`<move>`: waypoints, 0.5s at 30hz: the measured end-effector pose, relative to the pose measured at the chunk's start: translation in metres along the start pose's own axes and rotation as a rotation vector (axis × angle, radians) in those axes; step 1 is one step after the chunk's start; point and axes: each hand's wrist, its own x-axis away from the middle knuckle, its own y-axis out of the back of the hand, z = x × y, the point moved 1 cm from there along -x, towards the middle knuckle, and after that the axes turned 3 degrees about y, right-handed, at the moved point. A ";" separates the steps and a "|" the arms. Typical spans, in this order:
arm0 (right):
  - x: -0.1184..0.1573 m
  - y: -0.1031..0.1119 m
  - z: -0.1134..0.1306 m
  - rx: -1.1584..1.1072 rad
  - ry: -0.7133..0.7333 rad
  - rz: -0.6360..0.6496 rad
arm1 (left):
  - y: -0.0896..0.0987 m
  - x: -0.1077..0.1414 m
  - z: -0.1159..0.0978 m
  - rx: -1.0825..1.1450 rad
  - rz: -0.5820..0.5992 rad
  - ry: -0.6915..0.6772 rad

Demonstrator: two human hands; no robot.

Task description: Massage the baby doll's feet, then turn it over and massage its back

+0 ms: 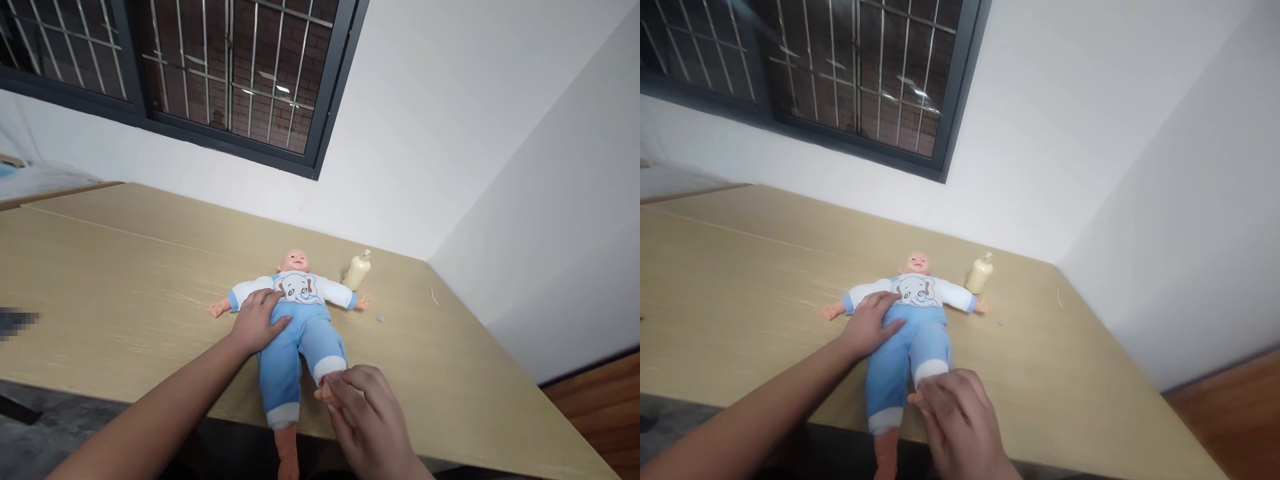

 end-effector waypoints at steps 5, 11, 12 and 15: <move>0.013 -0.010 0.006 0.048 -0.138 -0.124 | 0.001 0.000 0.000 0.016 0.012 0.006; 0.036 -0.023 0.015 0.076 -0.367 -0.137 | 0.000 0.000 0.001 0.009 0.020 0.011; 0.039 -0.025 0.018 0.076 -0.400 -0.125 | 0.000 0.000 0.002 0.006 0.025 0.013; 0.046 -0.030 0.026 0.067 -0.506 -0.089 | 0.001 0.000 0.002 -0.002 0.040 0.010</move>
